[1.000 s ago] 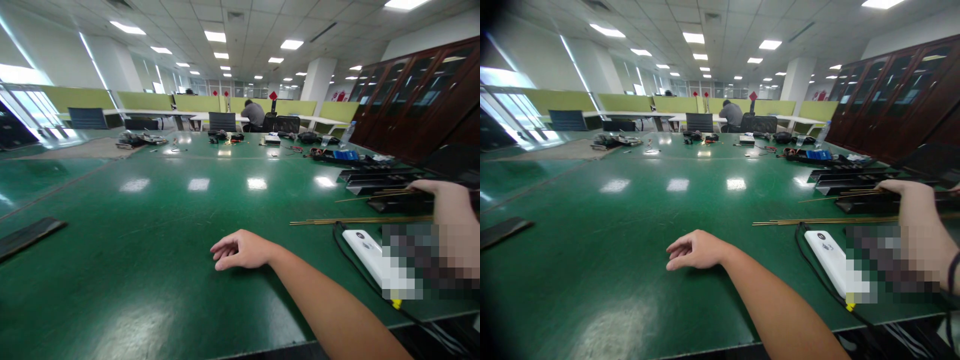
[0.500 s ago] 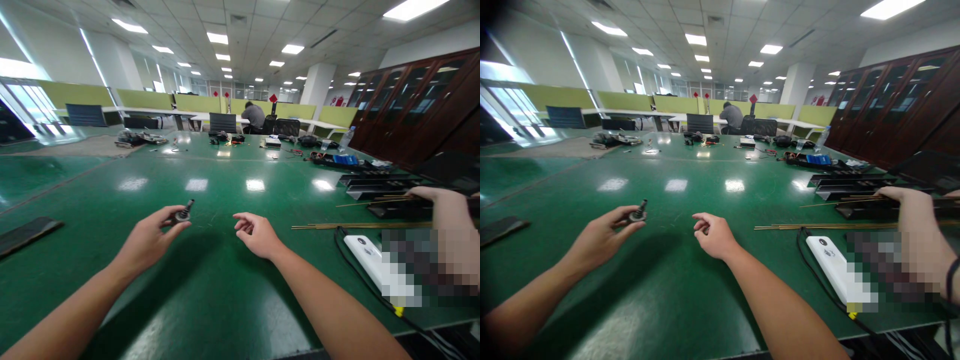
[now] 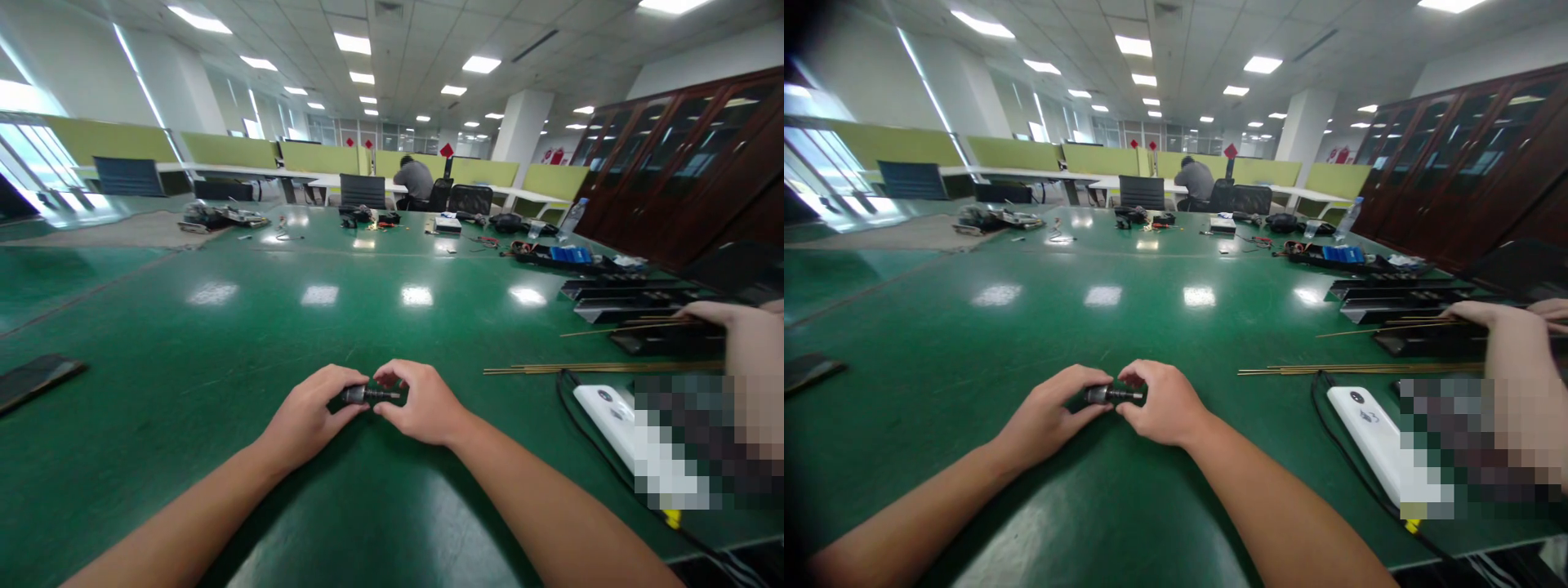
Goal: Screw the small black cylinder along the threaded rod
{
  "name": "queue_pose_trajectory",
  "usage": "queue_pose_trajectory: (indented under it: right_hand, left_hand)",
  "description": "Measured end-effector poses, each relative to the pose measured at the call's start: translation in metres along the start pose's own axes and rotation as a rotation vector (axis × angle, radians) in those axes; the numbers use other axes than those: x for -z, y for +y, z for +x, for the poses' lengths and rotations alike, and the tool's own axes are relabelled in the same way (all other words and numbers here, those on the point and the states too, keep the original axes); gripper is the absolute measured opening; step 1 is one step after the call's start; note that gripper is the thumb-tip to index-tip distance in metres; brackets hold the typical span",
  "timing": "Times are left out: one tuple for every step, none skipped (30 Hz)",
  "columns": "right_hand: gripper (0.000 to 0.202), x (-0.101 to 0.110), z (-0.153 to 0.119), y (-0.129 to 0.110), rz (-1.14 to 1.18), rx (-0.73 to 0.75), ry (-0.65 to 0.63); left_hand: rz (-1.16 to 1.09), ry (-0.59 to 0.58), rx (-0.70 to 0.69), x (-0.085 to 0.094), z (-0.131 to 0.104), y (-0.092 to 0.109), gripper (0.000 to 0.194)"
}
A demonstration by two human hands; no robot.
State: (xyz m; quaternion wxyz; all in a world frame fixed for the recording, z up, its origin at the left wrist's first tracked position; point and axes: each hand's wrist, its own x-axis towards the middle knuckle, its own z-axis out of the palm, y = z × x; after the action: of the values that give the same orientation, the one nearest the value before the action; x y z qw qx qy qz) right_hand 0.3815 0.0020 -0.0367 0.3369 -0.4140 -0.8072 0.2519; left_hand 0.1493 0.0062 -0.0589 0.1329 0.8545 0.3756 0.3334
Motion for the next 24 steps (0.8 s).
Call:
queue_pose_trajectory:
  right_hand:
    - [0.033, -0.0002, -0.0003, -0.0002, -0.015, -0.003, -0.01]
    - [0.031, -0.0003, -0.0007, -0.0002, -0.028, -0.008, -0.017]
    - [0.03, -0.0004, -0.001, -0.0001, -0.035, -0.015, -0.02]
    - [0.029, -0.0005, -0.0012, 0.0001, -0.036, -0.022, -0.022]
    - [0.029, -0.0007, -0.0014, 0.0003, -0.034, -0.026, -0.023]
    - [0.028, -0.0008, -0.0016, 0.0004, -0.031, -0.028, -0.023]
    - [0.028, -0.001, -0.0016, 0.0004, -0.03, -0.027, -0.023]
    - [0.027, -0.0013, -0.0017, 0.0003, -0.035, -0.022, -0.025]
    - [0.025, -0.0015, -0.0016, 0.0, -0.043, -0.014, -0.029]
    - [0.024, -0.0018, -0.0016, -0.0004, -0.054, -0.004, -0.033]
    - [0.022, -0.0021, -0.0016, -0.0008, -0.064, 0.007, -0.039]
    - [0.021, -0.0025, -0.0016, -0.0013, -0.069, 0.018, -0.044]
    - [0.02, -0.0028, -0.0016, -0.0018, -0.07, 0.028, -0.047]
    - [0.019, -0.0031, -0.0016, -0.0022, -0.068, 0.035, -0.048]
    - [0.018, -0.0033, -0.0016, -0.0026, -0.065, 0.04, -0.048]
    - [0.018, -0.0035, -0.0016, -0.0028, -0.063, 0.043, -0.048]
    - [0.017, -0.0035, -0.0016, -0.003, -0.062, 0.043, -0.046]
    - [0.016, -0.0036, -0.0016, -0.0031, -0.062, 0.043, -0.043]
    - [0.016, -0.0035, -0.0016, -0.0031, -0.063, 0.043, -0.04]
    - [0.016, -0.0033, -0.0016, -0.0032, -0.064, 0.042, -0.037]
    - [0.016, -0.0032, -0.0016, -0.0033, -0.066, 0.042, -0.034]
    - [0.016, -0.003, -0.0016, -0.0034, -0.068, 0.042, -0.033]
    - [0.016, -0.0029, -0.0016, -0.0034, -0.069, 0.041, -0.033]
    - [0.016, -0.0028, -0.0017, -0.0035, -0.073, 0.04, -0.035]
  left_hand:
    - [-0.007, -0.001, 0.007, 0.0, 0.0, 0.0003, 0.028]
    - [-0.015, 0.0, 0.015, 0.0001, 0.0002, 0.0008, 0.029]
    - [-0.024, -0.001, 0.019, 0.0003, 0.0004, 0.0012, 0.029]
    - [-0.032, -0.003, 0.018, 0.0006, 0.0005, 0.0015, 0.028]
    - [-0.039, -0.007, 0.011, 0.0011, 0.0004, 0.0017, 0.028]
    - [-0.046, -0.009, 0.001, 0.0015, 0.0, 0.0018, 0.028]
    - [-0.051, -0.01, -0.008, 0.0019, -0.0005, 0.0019, 0.027]
    - [-0.056, -0.01, -0.015, 0.0021, -0.0012, 0.0018, 0.028]
    - [-0.058, -0.006, -0.019, 0.0022, -0.0019, 0.0017, 0.028]
    - [-0.06, 0.003, -0.024, 0.002, -0.0026, 0.0015, 0.029]
    - [-0.061, 0.012, -0.028, 0.0017, -0.0032, 0.0013, 0.029]
    - [-0.06, 0.018, -0.033, 0.0013, -0.0036, 0.0011, 0.03]
    - [-0.059, 0.021, -0.037, 0.0009, -0.0039, 0.0009, 0.03]
    - [-0.057, 0.023, -0.041, 0.0005, -0.0041, 0.0007, 0.03]
    - [-0.055, 0.024, -0.045, 0.0003, -0.0043, 0.0005, 0.03]
    - [-0.051, 0.025, -0.047, 0.0001, -0.0043, 0.0004, 0.03]
    - [-0.047, 0.026, -0.05, 0.0001, -0.0043, 0.0004, 0.031]
    - [-0.041, 0.03, -0.055, 0.0001, -0.0043, 0.0004, 0.031]
    - [-0.035, 0.037, -0.06, 0.0001, -0.0042, 0.0005, 0.032]
    - [-0.029, 0.042, -0.064, 0.0001, -0.0042, 0.0005, 0.032]
    - [-0.023, 0.048, -0.066, 0.0001, -0.0042, 0.0005, 0.033]
    - [-0.018, 0.051, -0.067, -0.0001, -0.0043, 0.0004, 0.034]
    - [-0.013, 0.052, -0.066, -0.0004, -0.0045, 0.0003, 0.034]
    - [-0.006, 0.052, -0.065, -0.0007, -0.0047, 0.0002, 0.035]
